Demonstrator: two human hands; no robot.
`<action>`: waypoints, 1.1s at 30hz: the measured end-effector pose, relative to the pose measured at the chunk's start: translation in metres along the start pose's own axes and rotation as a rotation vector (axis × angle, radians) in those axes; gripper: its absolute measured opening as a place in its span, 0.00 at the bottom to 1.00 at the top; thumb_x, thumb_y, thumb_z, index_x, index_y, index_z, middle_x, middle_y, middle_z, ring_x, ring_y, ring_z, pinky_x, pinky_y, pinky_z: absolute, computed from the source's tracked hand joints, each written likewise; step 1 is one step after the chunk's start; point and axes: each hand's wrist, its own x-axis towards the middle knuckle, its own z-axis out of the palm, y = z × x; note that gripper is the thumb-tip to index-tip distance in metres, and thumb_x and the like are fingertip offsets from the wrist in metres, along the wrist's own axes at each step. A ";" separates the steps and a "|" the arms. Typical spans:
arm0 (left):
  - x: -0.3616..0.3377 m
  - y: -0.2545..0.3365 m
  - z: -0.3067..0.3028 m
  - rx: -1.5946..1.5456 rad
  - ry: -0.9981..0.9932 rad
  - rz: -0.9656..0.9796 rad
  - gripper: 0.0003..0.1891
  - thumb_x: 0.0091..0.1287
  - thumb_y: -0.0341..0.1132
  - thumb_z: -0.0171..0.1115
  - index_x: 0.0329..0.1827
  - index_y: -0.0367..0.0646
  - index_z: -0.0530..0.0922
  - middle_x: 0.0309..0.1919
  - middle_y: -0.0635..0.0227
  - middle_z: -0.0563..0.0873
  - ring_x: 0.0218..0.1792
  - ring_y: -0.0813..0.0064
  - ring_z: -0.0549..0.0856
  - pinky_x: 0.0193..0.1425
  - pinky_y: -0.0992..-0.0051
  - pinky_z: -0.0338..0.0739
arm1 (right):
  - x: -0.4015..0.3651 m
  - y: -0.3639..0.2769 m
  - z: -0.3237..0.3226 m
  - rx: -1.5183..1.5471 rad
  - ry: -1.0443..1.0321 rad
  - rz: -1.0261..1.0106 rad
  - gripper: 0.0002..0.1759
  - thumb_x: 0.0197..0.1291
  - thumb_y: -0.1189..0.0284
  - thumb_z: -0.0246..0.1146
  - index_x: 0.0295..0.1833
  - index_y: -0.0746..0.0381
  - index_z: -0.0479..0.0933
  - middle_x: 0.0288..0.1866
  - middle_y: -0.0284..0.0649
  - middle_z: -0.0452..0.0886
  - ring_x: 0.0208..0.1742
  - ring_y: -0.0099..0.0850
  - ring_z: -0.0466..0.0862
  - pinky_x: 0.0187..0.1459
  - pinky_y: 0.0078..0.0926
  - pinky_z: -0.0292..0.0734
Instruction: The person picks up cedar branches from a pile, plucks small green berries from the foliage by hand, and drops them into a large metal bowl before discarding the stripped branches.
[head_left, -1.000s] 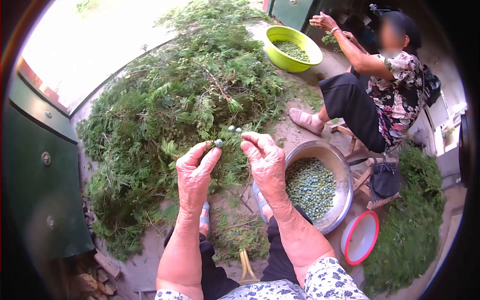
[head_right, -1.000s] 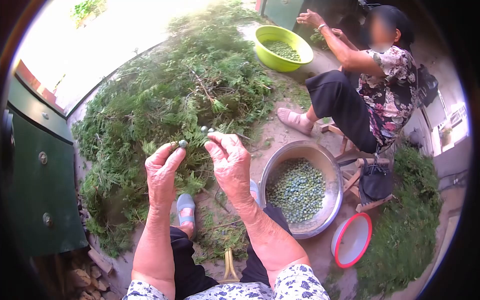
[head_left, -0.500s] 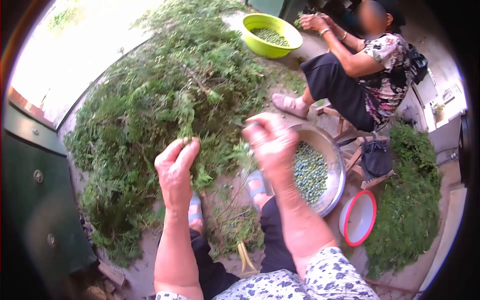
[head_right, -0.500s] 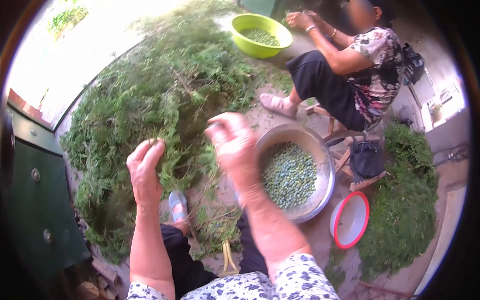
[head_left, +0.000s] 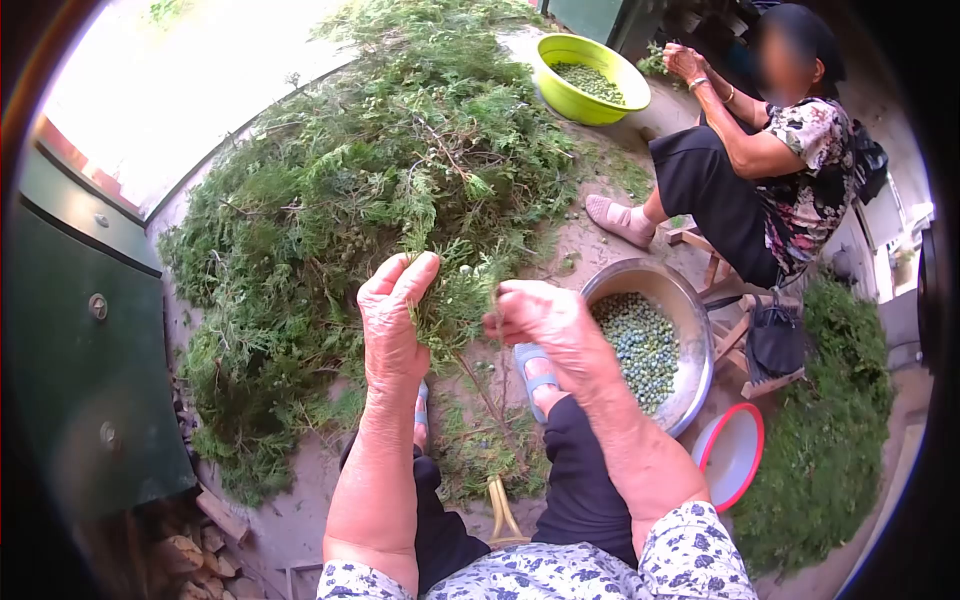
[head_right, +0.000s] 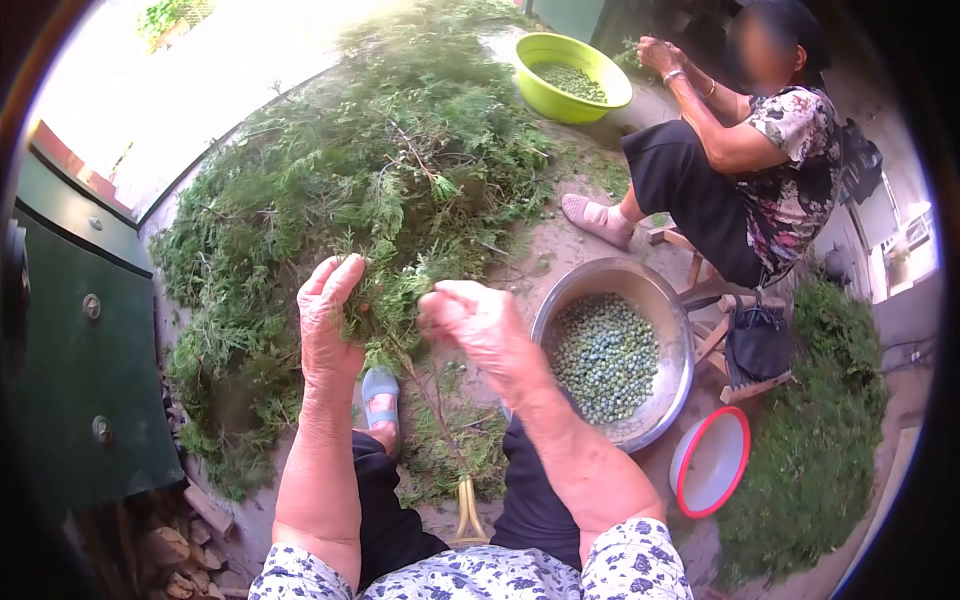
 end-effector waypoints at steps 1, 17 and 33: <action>-0.002 0.002 0.002 -0.046 -0.023 -0.014 0.03 0.57 0.28 0.66 0.32 0.42 0.80 0.29 0.78 0.82 0.28 0.88 0.76 0.33 0.85 0.68 | 0.005 0.003 0.010 0.011 -0.032 0.049 0.17 0.60 0.69 0.62 0.49 0.70 0.74 0.34 0.41 0.81 0.34 0.25 0.82 0.39 0.23 0.78; 0.001 0.006 -0.002 0.470 -0.263 -0.094 0.12 0.63 0.33 0.62 0.46 0.35 0.80 0.34 0.70 0.85 0.35 0.85 0.79 0.42 0.81 0.73 | 0.028 0.027 0.043 0.591 0.089 -0.081 0.05 0.62 0.81 0.55 0.43 0.65 0.72 0.39 0.38 0.79 0.39 0.27 0.81 0.43 0.26 0.81; -0.006 -0.010 0.006 0.470 -0.150 0.124 0.04 0.63 0.28 0.61 0.31 0.37 0.77 0.24 0.84 0.74 0.27 0.93 0.67 0.27 0.86 0.62 | 0.033 -0.005 0.035 -0.344 0.368 -0.706 0.10 0.53 0.77 0.66 0.42 0.64 0.77 0.32 0.35 0.78 0.30 0.20 0.77 0.33 0.17 0.73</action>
